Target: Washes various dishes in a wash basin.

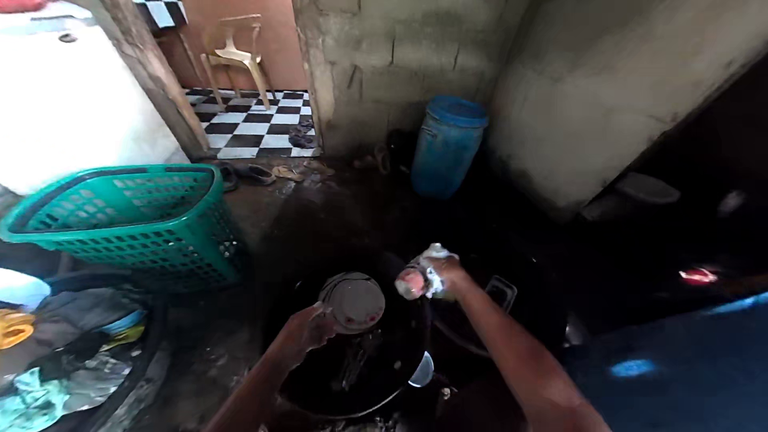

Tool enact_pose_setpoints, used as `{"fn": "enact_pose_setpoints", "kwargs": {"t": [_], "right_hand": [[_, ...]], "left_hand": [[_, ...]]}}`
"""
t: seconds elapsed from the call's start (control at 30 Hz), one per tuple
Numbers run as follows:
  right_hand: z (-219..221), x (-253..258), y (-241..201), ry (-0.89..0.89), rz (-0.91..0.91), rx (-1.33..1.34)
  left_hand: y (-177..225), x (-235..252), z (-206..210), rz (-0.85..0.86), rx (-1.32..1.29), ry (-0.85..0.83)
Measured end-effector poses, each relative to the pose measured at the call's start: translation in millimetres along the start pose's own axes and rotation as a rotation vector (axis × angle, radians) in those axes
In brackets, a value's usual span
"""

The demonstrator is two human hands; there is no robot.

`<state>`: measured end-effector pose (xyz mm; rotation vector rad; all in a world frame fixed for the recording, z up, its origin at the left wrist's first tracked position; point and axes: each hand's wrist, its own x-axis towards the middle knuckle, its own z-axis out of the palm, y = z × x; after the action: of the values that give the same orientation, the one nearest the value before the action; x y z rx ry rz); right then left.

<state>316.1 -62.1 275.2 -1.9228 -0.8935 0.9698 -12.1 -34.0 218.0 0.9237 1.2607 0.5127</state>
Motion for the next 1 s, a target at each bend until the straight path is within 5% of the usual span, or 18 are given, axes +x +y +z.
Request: {"fn": "enact_pose_setpoints", "kwargs": {"t": [0.13, 0.23, 0.53, 0.87, 1.0], "right_hand": [[-69.7, 33.6, 78.4, 0.256, 0.152, -0.182], [-102.2, 47.4, 140.4, 0.281, 0.242, -0.409], [-90.8, 96.9, 300.4, 0.25, 0.457, -0.588], [-71.2, 102.0, 335.4, 0.124, 0.402, -0.626], [-67.7, 93.8, 330.6, 0.251, 0.401, -0.547]], "left_hand": [[-6.1, 8.8, -8.9, -0.085, -0.073, 0.129], [-10.4, 11.2, -6.9, -0.129, -0.028, 0.17], [-27.5, 36.9, -5.9, -0.239, 0.07, 0.215], [-34.5, 58.4, -9.6, -0.277, 0.113, 0.245], [-26.8, 49.9, -7.5, -0.241, 0.095, 0.222]]}}
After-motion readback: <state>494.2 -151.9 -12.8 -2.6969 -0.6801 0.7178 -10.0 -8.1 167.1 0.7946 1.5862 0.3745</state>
